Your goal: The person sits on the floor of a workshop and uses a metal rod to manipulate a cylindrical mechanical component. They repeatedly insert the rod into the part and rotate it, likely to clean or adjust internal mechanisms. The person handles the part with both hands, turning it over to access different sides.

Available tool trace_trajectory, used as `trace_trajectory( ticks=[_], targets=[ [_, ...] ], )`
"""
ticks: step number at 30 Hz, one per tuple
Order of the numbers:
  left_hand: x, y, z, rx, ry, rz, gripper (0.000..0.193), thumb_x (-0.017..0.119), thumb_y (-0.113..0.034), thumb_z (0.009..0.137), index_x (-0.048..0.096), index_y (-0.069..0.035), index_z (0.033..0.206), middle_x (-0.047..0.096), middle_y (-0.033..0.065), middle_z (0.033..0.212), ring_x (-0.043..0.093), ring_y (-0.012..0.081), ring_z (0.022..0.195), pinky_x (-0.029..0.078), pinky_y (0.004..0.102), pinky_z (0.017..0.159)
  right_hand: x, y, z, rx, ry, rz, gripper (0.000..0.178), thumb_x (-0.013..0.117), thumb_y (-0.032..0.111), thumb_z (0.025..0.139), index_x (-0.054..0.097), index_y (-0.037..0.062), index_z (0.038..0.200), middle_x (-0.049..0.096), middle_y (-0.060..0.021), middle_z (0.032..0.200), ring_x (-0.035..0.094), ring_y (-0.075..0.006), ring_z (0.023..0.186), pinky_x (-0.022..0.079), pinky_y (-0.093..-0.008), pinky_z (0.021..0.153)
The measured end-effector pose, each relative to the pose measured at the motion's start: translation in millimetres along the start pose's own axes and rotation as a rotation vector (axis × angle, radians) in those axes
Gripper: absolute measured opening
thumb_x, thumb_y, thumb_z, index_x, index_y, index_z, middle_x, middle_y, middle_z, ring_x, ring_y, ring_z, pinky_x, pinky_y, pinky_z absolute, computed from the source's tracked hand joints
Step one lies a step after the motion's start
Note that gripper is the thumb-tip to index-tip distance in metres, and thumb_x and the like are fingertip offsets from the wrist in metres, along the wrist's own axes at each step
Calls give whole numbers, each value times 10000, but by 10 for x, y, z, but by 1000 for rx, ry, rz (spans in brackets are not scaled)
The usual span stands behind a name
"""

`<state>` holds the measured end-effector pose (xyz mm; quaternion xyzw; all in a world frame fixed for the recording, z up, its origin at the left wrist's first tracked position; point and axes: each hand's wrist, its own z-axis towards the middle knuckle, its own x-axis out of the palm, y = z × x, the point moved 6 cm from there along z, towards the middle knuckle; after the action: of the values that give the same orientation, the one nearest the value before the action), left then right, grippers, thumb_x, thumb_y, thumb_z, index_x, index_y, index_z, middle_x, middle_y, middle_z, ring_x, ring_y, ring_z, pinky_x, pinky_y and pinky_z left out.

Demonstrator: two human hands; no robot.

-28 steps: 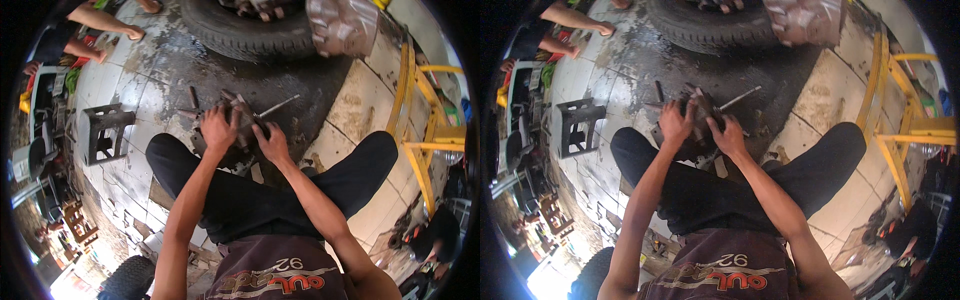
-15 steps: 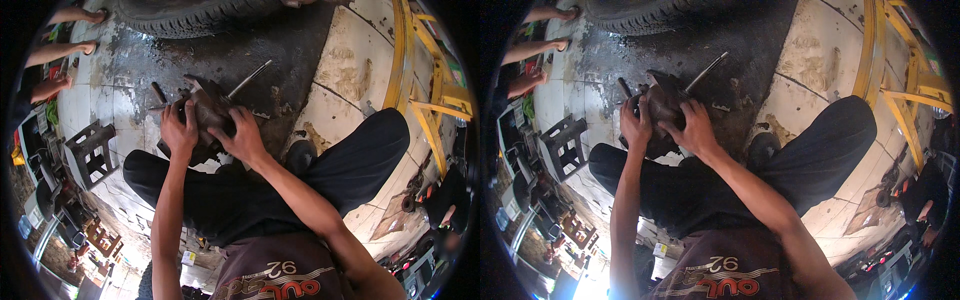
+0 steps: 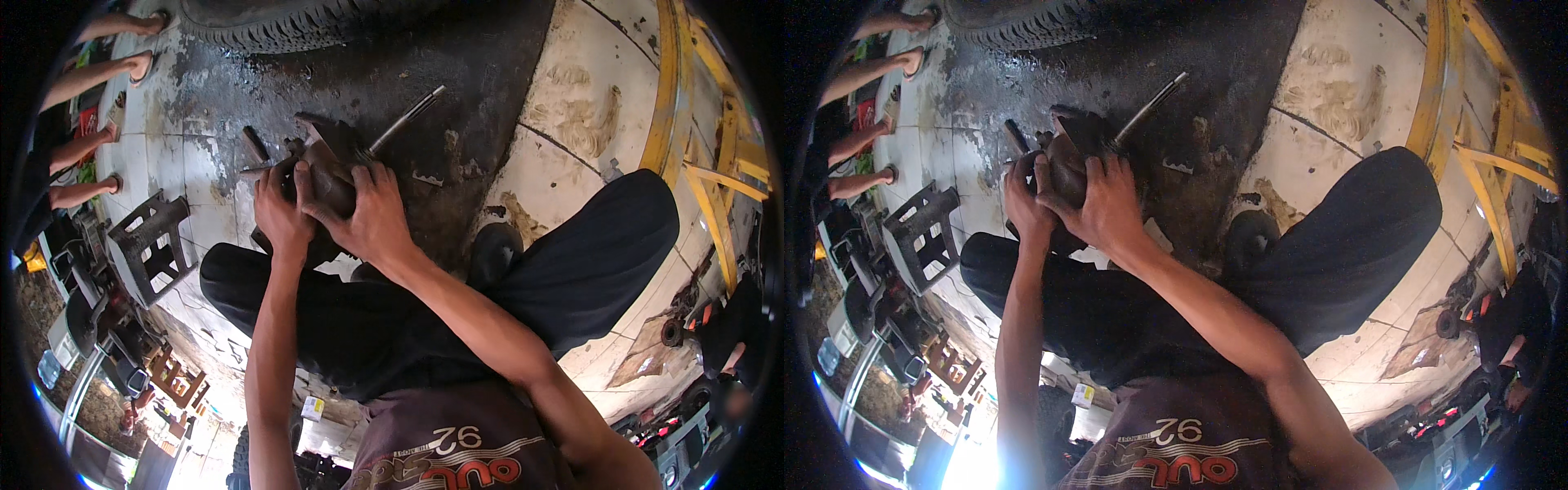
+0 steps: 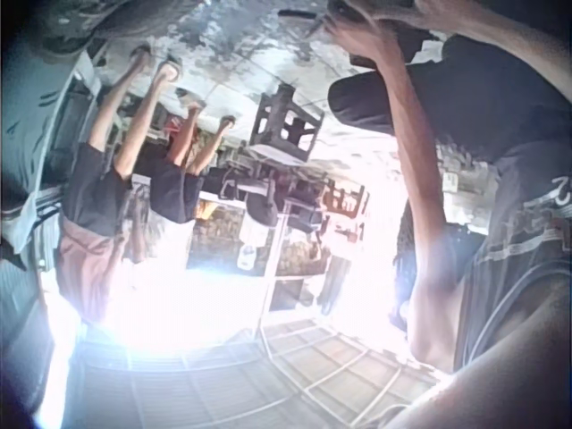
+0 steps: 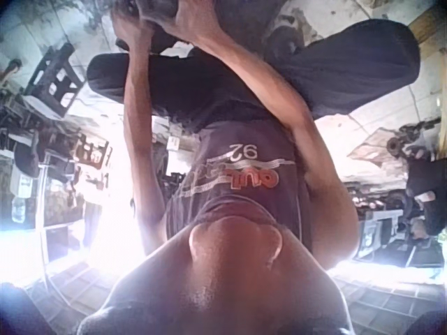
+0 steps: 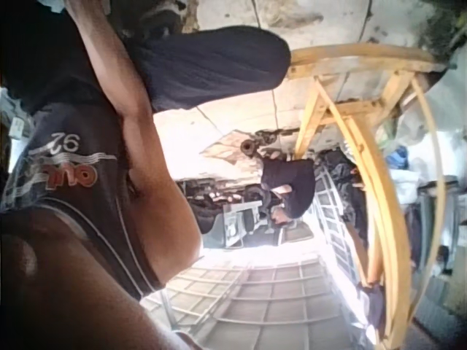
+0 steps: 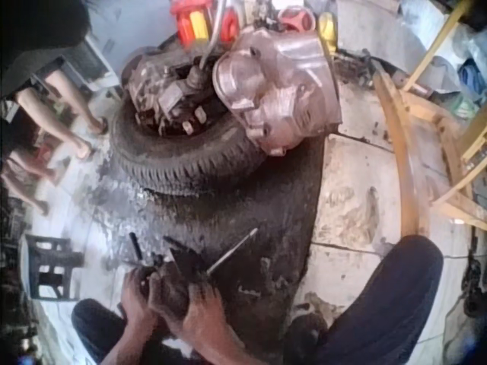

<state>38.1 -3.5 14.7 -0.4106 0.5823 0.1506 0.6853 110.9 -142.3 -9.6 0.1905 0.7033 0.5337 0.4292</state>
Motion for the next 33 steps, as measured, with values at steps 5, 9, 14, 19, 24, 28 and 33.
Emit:
trace_trajectory(
  ticks=[5,9,14,19,24,28,33],
  targets=[
    [-2,31,-9,30,-40,8,406,589,-382,989,723,-10,1082,680,210,1045,607,425,993,470,491,889,-27,-52,-120,5,36,-58,731,843,492,774,585,-99,1118,584,-299,1098,566,-461,1033,475,-517,929],
    [11,59,3,12,-18,30,436,598,-415,980,723,-12,1093,678,208,1045,603,425,1012,472,493,892,13,45,61,-38,-11,-33,748,839,509,771,581,-100,1121,590,-298,1083,575,-459,1019,482,-522,904],
    [18,84,-11,0,-12,4,470,609,-452,968,721,-14,1098,675,203,1049,597,424,1029,472,497,895,-24,120,49,-55,-2,-41,755,842,518,763,584,-104,1105,596,-309,1074,581,-466,1019,489,-513,889],
    [27,80,15,0,-14,45,441,603,-432,975,726,-27,1097,678,196,1050,603,415,1017,472,494,894,-22,38,28,-26,15,-33,748,846,517,759,588,-107,1081,602,-309,1063,587,-466,1019,490,-506,898],
    [18,63,6,23,-11,38,403,599,-403,980,731,-33,1070,678,194,1039,605,418,1001,474,489,889,32,206,195,-41,7,-30,741,847,523,759,588,-101,1062,602,-299,1050,590,-461,1019,484,-509,903],
    [-20,23,25,24,-34,53,410,598,-398,978,727,-20,1070,677,194,1037,606,420,997,478,486,884,-45,11,-69,-53,0,-40,732,848,512,760,580,-99,1059,600,-294,1060,589,-463,1022,482,-520,903],
    [21,106,-4,20,-17,57,429,602,-405,972,722,-8,1084,675,202,1041,607,420,1005,479,492,885,15,149,141,-39,2,17,723,857,487,753,578,-95,1078,596,-291,1096,580,-464,1045,481,-523,911]
  ],
)
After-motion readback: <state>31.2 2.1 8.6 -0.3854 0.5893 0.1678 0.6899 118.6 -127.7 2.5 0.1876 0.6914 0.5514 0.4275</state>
